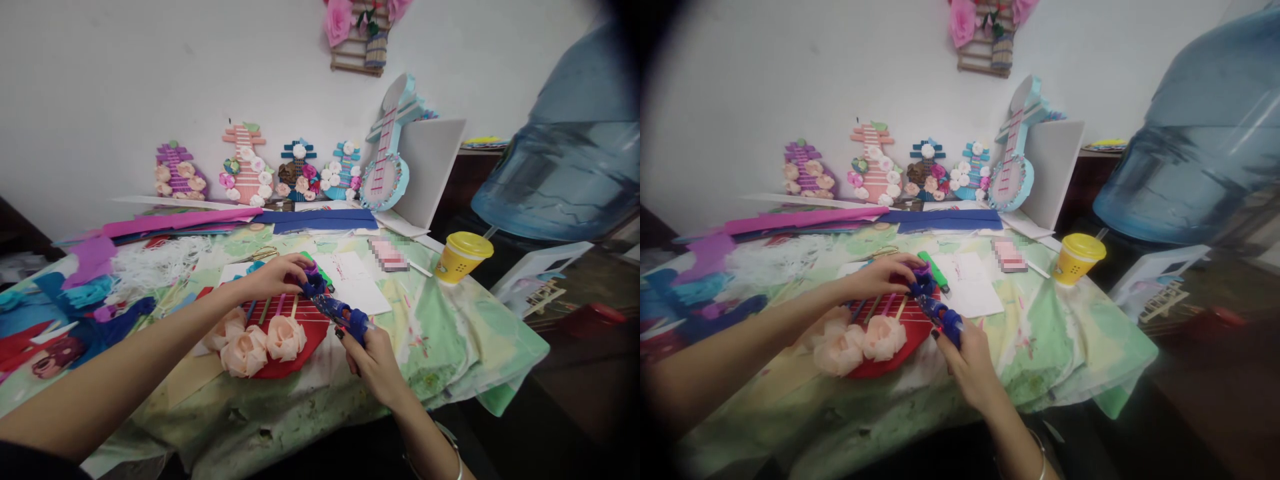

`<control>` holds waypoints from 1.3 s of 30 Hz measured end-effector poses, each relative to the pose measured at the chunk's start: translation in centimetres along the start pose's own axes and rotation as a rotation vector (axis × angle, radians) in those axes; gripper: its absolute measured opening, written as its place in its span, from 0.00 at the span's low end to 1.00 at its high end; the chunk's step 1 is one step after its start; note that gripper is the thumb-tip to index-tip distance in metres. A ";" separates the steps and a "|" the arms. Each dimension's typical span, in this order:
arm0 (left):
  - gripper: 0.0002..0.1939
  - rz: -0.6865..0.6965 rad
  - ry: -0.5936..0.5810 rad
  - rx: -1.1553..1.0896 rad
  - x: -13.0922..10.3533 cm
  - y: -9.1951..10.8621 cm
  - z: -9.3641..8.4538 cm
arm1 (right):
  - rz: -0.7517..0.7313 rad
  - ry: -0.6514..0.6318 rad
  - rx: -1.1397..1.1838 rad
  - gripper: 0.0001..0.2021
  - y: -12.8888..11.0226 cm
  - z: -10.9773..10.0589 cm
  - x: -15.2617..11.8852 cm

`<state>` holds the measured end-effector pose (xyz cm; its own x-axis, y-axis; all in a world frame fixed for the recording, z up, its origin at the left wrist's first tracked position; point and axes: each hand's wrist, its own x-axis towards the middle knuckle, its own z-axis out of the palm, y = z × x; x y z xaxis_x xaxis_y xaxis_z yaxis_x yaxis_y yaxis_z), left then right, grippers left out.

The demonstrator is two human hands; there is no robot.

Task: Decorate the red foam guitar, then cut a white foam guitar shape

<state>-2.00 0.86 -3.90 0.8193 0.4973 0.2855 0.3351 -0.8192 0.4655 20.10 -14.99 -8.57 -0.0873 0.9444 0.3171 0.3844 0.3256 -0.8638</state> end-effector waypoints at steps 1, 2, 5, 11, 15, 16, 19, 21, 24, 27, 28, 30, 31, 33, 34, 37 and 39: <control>0.03 0.001 -0.001 -0.002 0.0 0.0 0.0 | 0.013 -0.001 0.013 0.17 0.0 0.0 -0.1; 0.03 0.000 -0.002 -0.001 0.0 0.0 0.0 | 0.023 0.000 0.029 0.17 0.0 -0.1 -0.1; 0.04 -0.003 -0.002 0.003 0.0 -0.1 -0.1 | 0.028 0.006 0.056 0.16 0.1 -0.2 -0.3; 0.03 -0.007 -0.012 -0.004 0.0 -0.1 -0.1 | 0.014 -0.002 0.059 0.15 0.4 -0.3 -0.5; 0.04 -0.007 -0.019 -0.016 0.1 0.1 -0.1 | 0.033 0.007 0.137 0.15 0.6 -0.3 -0.8; 0.04 -0.008 -0.019 -0.016 0.1 0.1 -0.1 | 0.044 0.011 0.160 0.15 0.7 -0.3 -1.0; 0.04 -0.008 -0.022 -0.022 0.2 0.2 0.0 | 0.075 0.032 0.223 0.16 0.8 -0.6 -1.5; 0.04 -0.006 -0.022 -0.024 0.3 0.3 0.1 | 0.090 0.049 0.255 0.16 0.9 -0.9 -1.9; 0.04 0.003 -0.020 -0.025 0.3 0.3 0.2 | 0.099 0.063 0.274 0.16 1.2 -1.5 -2.6; 0.04 0.004 -0.010 -0.041 0.4 0.3 0.2 | 0.103 0.147 0.257 0.17 1.6 -2.3 -3.5; 0.04 0.003 -0.007 -0.044 0.4 0.4 0.2 | 0.099 0.196 0.235 0.17 1.8 -2.6 -3.8; 0.04 -0.002 -0.007 -0.044 0.4 0.4 0.2 | 0.086 0.285 0.176 0.16 2.4 -3.3 -4.5; 0.04 -0.006 -0.008 -0.042 0.4 0.5 0.2 | 0.081 0.324 0.140 0.16 2.8 -3.7 -4.8; 0.04 -0.012 -0.011 -0.037 0.3 0.5 0.2 | 0.100 0.402 0.059 0.15 3.7 -4.7 -5.4; 0.04 -0.014 -0.013 -0.035 0.4 0.5 0.2 | 0.124 0.450 0.014 0.15 4.2 -5.3 -5.7; 0.05 -0.016 -0.018 -0.029 0.4 0.5 0.1 | 0.242 0.581 -0.180 0.17 5.4 -7.2 -6.1; 0.06 -0.014 -0.016 -0.027 0.4 0.5 0.1 | 0.321 0.645 -0.344 0.21 6.1 -8.5 -6.2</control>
<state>-1.50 0.61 -3.62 0.8222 0.5034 0.2656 0.3339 -0.8045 0.4913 30.78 -19.23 -12.45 0.5843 0.7423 0.3280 0.5719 -0.0899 -0.8154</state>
